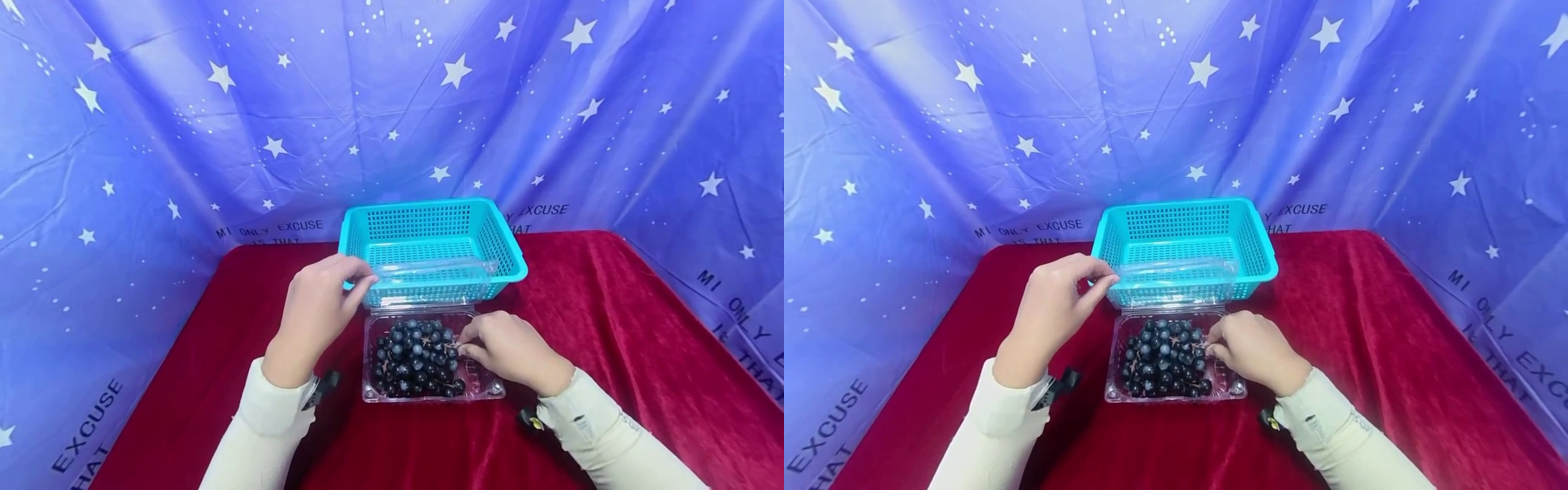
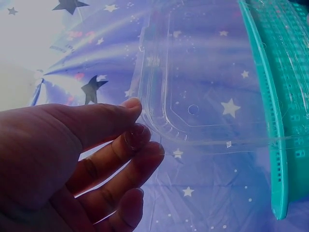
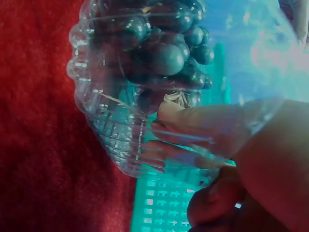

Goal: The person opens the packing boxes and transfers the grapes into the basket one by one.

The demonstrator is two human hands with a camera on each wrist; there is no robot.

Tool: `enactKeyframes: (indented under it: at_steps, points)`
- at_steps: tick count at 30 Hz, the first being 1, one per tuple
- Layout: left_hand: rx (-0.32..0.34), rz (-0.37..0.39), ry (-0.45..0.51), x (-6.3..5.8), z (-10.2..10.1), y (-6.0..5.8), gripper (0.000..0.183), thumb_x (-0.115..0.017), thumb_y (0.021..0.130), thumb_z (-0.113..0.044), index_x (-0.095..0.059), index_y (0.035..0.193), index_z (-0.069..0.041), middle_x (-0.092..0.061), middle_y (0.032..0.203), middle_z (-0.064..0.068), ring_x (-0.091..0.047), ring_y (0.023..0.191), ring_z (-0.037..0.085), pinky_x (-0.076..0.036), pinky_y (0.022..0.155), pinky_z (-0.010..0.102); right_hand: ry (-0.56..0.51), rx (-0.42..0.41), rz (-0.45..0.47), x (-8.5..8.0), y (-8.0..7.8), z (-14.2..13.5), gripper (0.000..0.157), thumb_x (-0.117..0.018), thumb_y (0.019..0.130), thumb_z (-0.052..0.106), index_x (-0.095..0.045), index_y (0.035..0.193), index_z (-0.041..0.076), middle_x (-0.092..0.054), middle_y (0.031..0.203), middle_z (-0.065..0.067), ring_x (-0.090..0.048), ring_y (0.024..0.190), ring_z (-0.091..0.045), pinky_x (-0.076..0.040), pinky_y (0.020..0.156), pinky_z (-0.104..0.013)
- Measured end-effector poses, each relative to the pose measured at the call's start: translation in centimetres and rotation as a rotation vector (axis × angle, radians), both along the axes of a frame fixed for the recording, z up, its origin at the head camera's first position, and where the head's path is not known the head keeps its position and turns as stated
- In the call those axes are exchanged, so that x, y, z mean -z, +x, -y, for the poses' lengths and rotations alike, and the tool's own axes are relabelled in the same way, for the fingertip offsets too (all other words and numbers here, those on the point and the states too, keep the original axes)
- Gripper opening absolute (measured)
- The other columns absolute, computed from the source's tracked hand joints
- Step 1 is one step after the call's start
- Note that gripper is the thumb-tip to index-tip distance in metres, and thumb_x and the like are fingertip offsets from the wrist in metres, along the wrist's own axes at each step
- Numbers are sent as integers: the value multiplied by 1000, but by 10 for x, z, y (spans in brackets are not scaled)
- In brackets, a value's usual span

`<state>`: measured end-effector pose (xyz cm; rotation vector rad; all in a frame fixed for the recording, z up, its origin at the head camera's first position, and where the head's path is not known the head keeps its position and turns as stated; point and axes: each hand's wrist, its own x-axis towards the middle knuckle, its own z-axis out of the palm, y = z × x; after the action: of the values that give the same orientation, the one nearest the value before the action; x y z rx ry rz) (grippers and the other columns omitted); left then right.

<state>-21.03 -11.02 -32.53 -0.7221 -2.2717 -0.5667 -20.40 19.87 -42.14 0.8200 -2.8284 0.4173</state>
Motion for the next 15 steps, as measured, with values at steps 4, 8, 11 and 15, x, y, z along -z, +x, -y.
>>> enactKeyframes:
  at_steps: [4, 8, 11, 15]
  points:
    - [-2, -1, -3, -1, 1, 0, 8, -83, 89, -19, -80, 95, -16, -76, 89, -4, -72, 77, 11, -59, 66, 28, 12, -22, -40, -3, 1, 0, 6, -86, 84, 24, -82, 87, 25, -69, 85, 18, -71, 84, -11, -59, 70, -34]
    - [-2, -7, -4, -1, 1, 0, 7, -83, 90, -20, -80, 95, -16, -77, 89, -3, -72, 77, 12, -59, 66, 28, 12, -42, -73, -6, 1, -1, 6, -87, 83, 25, -82, 87, 26, -61, 82, 18, -66, 78, -7, -54, 63, -29]
    - [-4, -11, -5, -2, 0, 0, 7, -82, 90, -20, -80, 94, -16, -77, 89, -3, -72, 77, 12, -59, 65, 28, 13, -54, -92, -8, 1, -1, 5, -86, 83, 24, -83, 87, 26, -59, 81, 19, -65, 77, -6, -53, 61, -28]
    - [-10, -5, -12, -1, 0, 0, 7, -82, 90, -20, -80, 94, -16, -77, 89, -3, -72, 75, 13, -58, 64, 28, 10, -66, -109, -10, 2, -2, 6, -84, 83, 22, -82, 86, 27, -60, 80, 20, -65, 76, -6, -53, 61, -29]
